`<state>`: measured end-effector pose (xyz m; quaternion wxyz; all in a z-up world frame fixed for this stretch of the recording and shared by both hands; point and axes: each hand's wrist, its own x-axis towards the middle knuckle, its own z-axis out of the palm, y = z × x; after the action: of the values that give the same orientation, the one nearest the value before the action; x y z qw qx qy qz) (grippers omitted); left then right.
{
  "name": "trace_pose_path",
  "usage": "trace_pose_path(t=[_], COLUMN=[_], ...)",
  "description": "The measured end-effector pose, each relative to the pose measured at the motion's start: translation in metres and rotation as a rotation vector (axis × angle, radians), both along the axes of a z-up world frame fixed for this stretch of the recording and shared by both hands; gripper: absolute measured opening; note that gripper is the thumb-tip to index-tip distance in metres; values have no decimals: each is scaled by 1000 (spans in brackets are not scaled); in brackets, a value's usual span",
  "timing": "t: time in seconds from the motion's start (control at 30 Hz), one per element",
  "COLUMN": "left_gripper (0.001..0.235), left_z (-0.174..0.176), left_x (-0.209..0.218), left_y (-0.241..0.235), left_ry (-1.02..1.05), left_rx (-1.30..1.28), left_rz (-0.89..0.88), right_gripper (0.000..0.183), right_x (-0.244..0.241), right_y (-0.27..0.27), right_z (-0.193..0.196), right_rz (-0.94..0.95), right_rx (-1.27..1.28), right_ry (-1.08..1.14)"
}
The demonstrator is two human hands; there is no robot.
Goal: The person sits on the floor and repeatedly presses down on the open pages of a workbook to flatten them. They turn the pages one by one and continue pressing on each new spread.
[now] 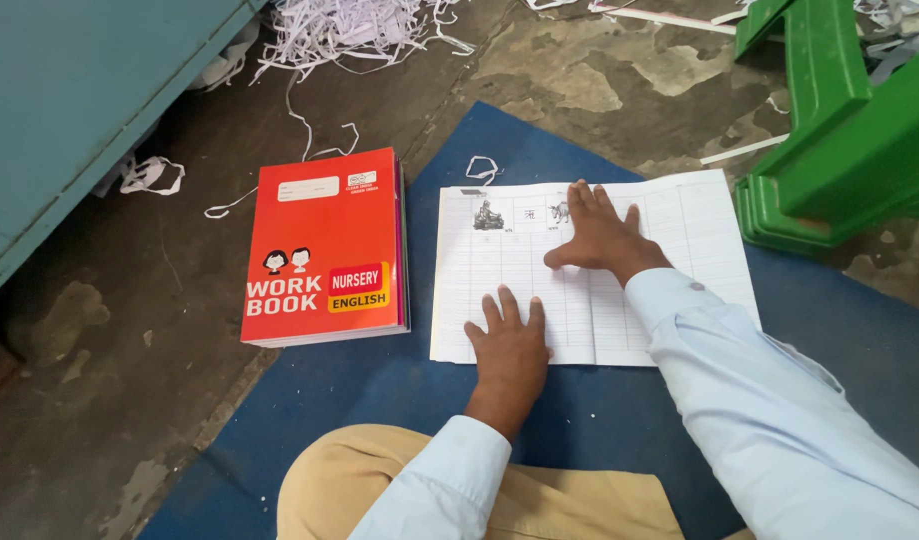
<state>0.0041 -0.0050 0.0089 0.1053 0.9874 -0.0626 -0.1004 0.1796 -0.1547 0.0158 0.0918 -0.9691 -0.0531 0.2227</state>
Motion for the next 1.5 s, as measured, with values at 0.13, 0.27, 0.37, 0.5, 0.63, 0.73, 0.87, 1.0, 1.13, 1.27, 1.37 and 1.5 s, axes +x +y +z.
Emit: trace_pose_path(t=[0.13,0.27,0.37,0.5,0.63,0.73,0.87,1.0,1.13,1.27,1.37,1.5], left_gripper=[77,77,77,77,77,76,76,76,77,77,77,77], left_z=[2,1,-2,-4,-5,-4,-3,-3,-3,-5,-5,-4], left_x=[0,-1,-2,-2,-4,-3,-3,-3,-2,-2,-2,-4], left_y=[-1,0,-1,0,1,1,1,0,0,0,1,1], left_ry=[1,-21,-39,-67,-78,-72,-57,-48,-36,-56,-69,-76], left_rx=[3,1,1,6,1,-2,1,12,10,-3,-11,-14], left_rz=[-3,-6,-1,-4,-14,-12,-10,-12,-9,2,-2,-1], right_gripper=[137,130,124,115,118,120,121,120,122,123,124,125], right_x=[-1,-5,-12,-21,-37,-46,-53,-56,-58,-61,-62,-65], right_y=[-2,-2,-1,3,9,12,13,14,18,19,18,18], right_z=[-3,-8,-11,-11,-9,-6,-5,-9,-19,-26,-28,-30], right_rz=[13,37,34,15,-19,-21,-20,-27,-66,-102,-106,-119], right_rx=[-15,-56,-67,-83,-59,-63,-68,-71,-93,-106,-105,-77], right_ry=[-4,-28,-57,-95,-122,-138,-150,-154,-203,-221,-219,-206])
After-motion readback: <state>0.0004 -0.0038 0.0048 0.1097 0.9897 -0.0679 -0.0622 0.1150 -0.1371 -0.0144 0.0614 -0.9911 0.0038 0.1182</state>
